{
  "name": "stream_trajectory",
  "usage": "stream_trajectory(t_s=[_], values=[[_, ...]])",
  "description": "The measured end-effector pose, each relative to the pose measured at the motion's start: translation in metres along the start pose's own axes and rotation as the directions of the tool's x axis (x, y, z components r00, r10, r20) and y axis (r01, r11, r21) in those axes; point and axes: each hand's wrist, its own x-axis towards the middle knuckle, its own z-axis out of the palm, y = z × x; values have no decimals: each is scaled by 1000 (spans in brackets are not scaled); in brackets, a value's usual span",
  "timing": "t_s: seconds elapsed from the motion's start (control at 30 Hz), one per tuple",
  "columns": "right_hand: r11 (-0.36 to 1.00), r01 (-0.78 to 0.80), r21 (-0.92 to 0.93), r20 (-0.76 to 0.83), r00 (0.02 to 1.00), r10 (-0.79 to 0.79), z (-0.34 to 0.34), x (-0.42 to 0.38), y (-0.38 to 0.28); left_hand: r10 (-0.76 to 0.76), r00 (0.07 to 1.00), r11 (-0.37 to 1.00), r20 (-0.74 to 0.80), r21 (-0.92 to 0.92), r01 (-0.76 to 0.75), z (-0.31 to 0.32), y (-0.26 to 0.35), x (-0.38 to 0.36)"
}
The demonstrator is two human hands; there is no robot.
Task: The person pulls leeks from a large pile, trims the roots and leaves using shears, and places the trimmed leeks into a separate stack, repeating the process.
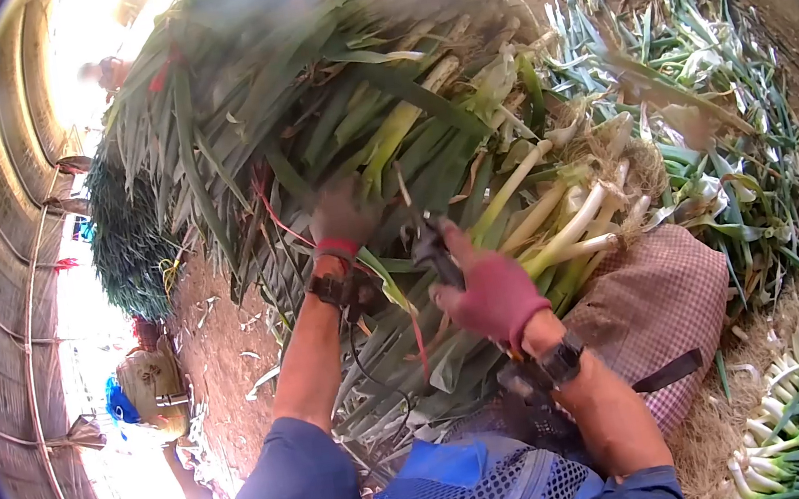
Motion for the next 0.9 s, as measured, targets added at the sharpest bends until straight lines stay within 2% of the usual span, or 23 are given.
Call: stream_trajectory(t_s=[0.07,0.1,0.17,0.2,0.27,0.3,0.33,0.37,0.4,0.43,0.47,0.53,0.57,0.6,0.67,0.7,0.73,0.77,0.8,0.83,0.9], values=[[992,-81,-100,-100,992,71,-14,23,-1,3,999,1000,47,-1,-3,-2,-6,14],[992,-82,-97,-105,992,71,-22,34,0,9,999,1000,46,0,-9,-4,-4,18],[990,-140,-10,-184,974,136,-41,57,5,-66,977,997,201,47,58,-19,11,23],[990,-141,-7,-192,972,137,-50,67,7,-57,978,998,200,48,49,-25,17,25],[982,-186,-21,-226,958,176,-62,76,5,-72,970,985,232,167,34,-29,21,27],[982,-182,49,-199,962,188,-66,72,5,-69,970,986,232,166,30,-27,19,27],[982,-182,49,-201,961,188,-66,68,7,17,989,985,150,167,-42,-23,14,27],[981,-183,62,-138,972,190,-65,61,10,101,993,979,66,173,-111,-20,9,27],[979,-187,76,-73,979,193,-61,52,13,101,993,979,68,172,-111,-17,3,29],[990,-138,1,-88,987,138,-54,40,15,95,990,979,101,171,-112,-16,1,30],[990,-140,0,-89,986,140,-45,31,19,90,987,979,133,170,-112,-14,0,30],[999,42,26,-167,985,-37,-31,20,25,118,987,971,108,198,-137,-9,-3,27],[999,-39,-30,-150,988,34,-32,22,24,148,985,960,84,229,-164,-7,-5,25],[999,-42,-25,-153,988,37,-34,28,24,152,984,958,88,231,-169,-5,-7,21],[983,-169,-73,-184,971,153,-44,46,17,177,978,962,110,189,-196,-4,-10,14],[970,-238,41,-126,962,242,-56,47,9,180,978,961,108,190,-198,-6,-9,11],[971,-237,41,-128,962,240,-53,49,18,82,981,988,176,113,-103,-13,-3,5],[992,-124,-2,-220,968,120,-48,52,31,-10,968,999,249,39,0,-17,0,1],[998,-14,-56,-301,954,-3,-42,54,44,-12,969,999,248,36,3,-21,3,-2],[998,-15,-57,-296,955,-3,-44,46,40,17,967,999,256,28,-25,-23,2,-6],[995,-102,8,-118,988,103,-50,18,26,45,962,998,269,22,-52,-26,1,-10]])
